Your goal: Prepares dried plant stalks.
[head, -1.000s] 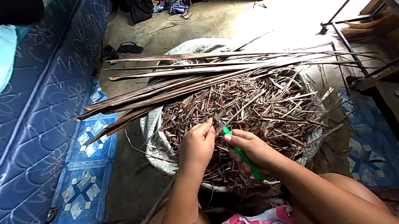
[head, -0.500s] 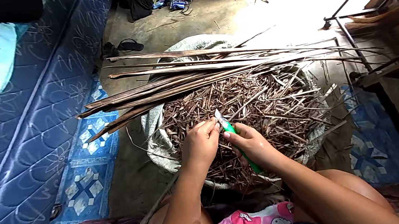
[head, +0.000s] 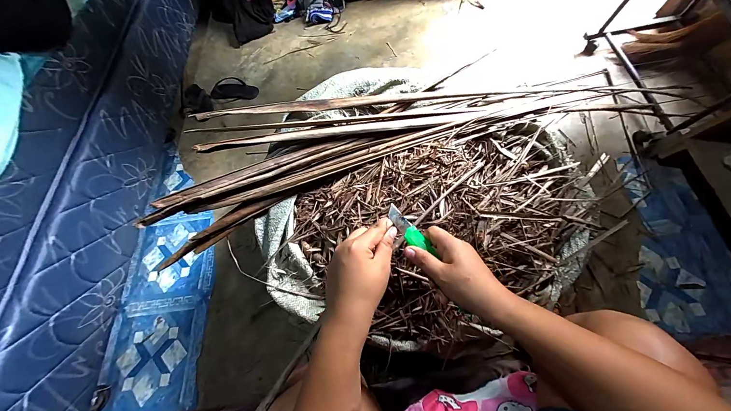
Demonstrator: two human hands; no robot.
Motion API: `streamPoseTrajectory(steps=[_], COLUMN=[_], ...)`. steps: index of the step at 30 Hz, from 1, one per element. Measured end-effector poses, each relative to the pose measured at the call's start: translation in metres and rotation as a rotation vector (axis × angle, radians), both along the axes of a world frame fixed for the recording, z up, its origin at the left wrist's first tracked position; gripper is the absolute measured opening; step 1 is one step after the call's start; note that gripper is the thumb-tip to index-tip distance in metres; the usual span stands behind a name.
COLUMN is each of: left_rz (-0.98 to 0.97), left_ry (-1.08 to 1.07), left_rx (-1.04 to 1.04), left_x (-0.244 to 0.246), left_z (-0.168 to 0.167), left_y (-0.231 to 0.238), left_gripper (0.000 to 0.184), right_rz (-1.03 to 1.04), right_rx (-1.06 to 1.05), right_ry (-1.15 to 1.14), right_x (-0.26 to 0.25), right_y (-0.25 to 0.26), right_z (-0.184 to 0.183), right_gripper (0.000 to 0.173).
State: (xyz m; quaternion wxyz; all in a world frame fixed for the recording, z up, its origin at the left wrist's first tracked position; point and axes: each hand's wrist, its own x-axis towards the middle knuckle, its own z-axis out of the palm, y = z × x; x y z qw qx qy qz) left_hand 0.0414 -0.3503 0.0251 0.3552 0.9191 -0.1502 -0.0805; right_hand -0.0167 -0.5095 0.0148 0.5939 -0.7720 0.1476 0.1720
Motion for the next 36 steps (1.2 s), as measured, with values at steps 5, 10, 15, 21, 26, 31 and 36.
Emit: streamPoseTrajectory(steps=[5, 10, 15, 21, 26, 31, 36], left_rz=[0.000, 0.048, 0.061, 0.063, 0.053, 0.055, 0.043], left_ry=[-0.027, -0.104, -0.189, -0.213, -0.264, -0.235, -0.145], left_rx=[-0.009, -0.013, -0.019, -0.005, -0.034, -0.035, -0.038], left_x=[-0.001, 0.000, -0.001, -0.008, -0.006, -0.006, -0.002], left_z=[-0.001, 0.001, -0.002, 0.001, -0.002, -0.001, 0.002], left_y=[-0.001, 0.007, 0.008, -0.002, 0.001, 0.003, 0.008], left_gripper=[0.031, 0.029, 0.028, 0.026, 0.026, 0.028, 0.028], right_rz=[-0.030, -0.329, -0.306, 0.026, -0.094, -0.377, -0.168], right_rx=[-0.117, -0.011, 0.134, 0.288, 0.298, 0.268, 0.208], right_ry=[-0.038, -0.081, -0.248, -0.068, -0.047, -0.174, -0.240], right_x=[0.000, 0.016, 0.015, 0.005, 0.001, 0.013, 0.004], right_y=[0.002, -0.026, -0.034, -0.007, 0.000, -0.019, -0.016], right_z=[-0.002, 0.002, 0.004, 0.002, 0.003, 0.000, 0.004], right_gripper=[0.032, 0.030, 0.021, 0.024, 0.021, 0.020, 0.023])
